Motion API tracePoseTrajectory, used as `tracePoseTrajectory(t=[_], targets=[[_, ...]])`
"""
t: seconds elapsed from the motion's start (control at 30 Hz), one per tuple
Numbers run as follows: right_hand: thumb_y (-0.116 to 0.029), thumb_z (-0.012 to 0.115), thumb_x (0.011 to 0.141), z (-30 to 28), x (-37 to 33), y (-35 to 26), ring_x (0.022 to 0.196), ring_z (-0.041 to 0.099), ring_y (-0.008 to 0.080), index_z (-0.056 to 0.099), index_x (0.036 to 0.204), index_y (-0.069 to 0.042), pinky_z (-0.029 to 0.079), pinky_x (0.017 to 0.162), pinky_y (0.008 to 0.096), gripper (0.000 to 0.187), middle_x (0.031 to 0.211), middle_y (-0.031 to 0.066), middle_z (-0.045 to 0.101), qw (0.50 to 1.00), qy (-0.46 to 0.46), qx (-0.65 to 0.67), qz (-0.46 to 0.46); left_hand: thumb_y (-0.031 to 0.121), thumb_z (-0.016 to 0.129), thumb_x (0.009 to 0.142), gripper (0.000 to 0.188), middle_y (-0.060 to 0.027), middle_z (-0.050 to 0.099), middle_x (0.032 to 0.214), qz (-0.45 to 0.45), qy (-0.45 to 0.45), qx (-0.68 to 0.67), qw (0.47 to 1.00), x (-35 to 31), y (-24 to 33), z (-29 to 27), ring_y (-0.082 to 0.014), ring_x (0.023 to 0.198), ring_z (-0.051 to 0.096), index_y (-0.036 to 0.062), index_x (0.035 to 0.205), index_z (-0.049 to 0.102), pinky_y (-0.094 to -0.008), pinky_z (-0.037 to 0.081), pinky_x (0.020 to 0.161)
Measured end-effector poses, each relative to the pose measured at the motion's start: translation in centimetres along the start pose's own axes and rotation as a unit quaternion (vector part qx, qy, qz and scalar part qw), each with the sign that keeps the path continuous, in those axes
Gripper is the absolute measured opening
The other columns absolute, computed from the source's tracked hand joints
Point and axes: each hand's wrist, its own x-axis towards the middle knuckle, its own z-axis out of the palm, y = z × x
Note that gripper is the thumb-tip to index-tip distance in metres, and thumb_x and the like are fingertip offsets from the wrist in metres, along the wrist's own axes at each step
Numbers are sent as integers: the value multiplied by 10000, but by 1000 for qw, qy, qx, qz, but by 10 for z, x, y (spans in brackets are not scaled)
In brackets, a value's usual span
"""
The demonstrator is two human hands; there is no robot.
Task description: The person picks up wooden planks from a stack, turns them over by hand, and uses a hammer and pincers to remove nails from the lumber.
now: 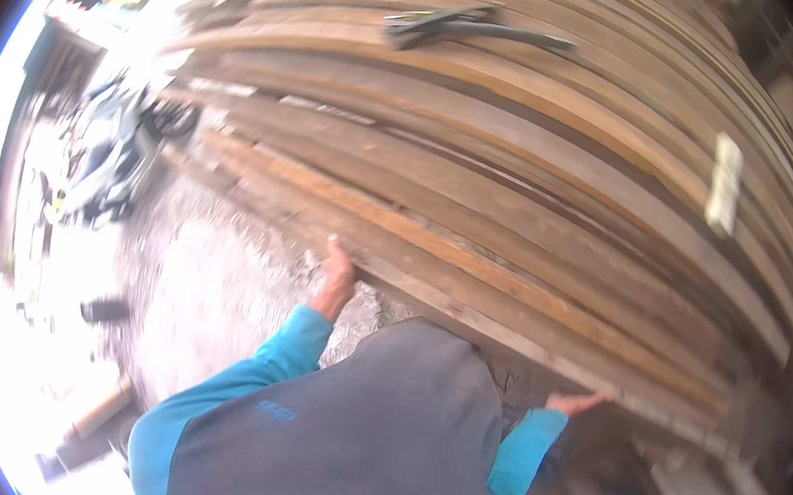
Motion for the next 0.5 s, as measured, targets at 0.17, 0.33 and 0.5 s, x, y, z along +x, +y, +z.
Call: tracePoseTrajectory(t=[0.17, 0.33, 0.5], targets=[[-693, 536, 900, -39, 39, 28, 1539, 138, 218, 172, 1627, -208, 156, 1245, 454, 946, 1695, 42, 84, 990, -28, 38, -132, 594, 545, 975, 861, -295, 525, 1381, 49, 1, -74, 996, 1, -17, 13, -387, 1271, 526, -146, 1389, 400, -436, 404, 1072], [-617, 598, 902, -40, 10, 9, 1553, 67, 189, 70, 1629, -165, 85, 1258, 385, 1006, 1701, 41, 21, 997, -9, -20, -78, 577, 488, 1014, 784, -240, 502, 1436, 30, -71, -77, 994, -37, -4, -2, -337, 1312, 492, -91, 1420, 437, -410, 379, 1098], [-580, 569, 932, -71, 55, 27, 1557, 30, 172, -5, 1625, -137, 28, 1259, 352, 1003, 1703, 19, -8, 968, -46, -179, -173, 636, 463, 1000, 852, -223, 485, 1462, 31, -119, -99, 987, -39, -5, -7, -325, 1326, 478, -80, 1458, 408, -405, 375, 1105]])
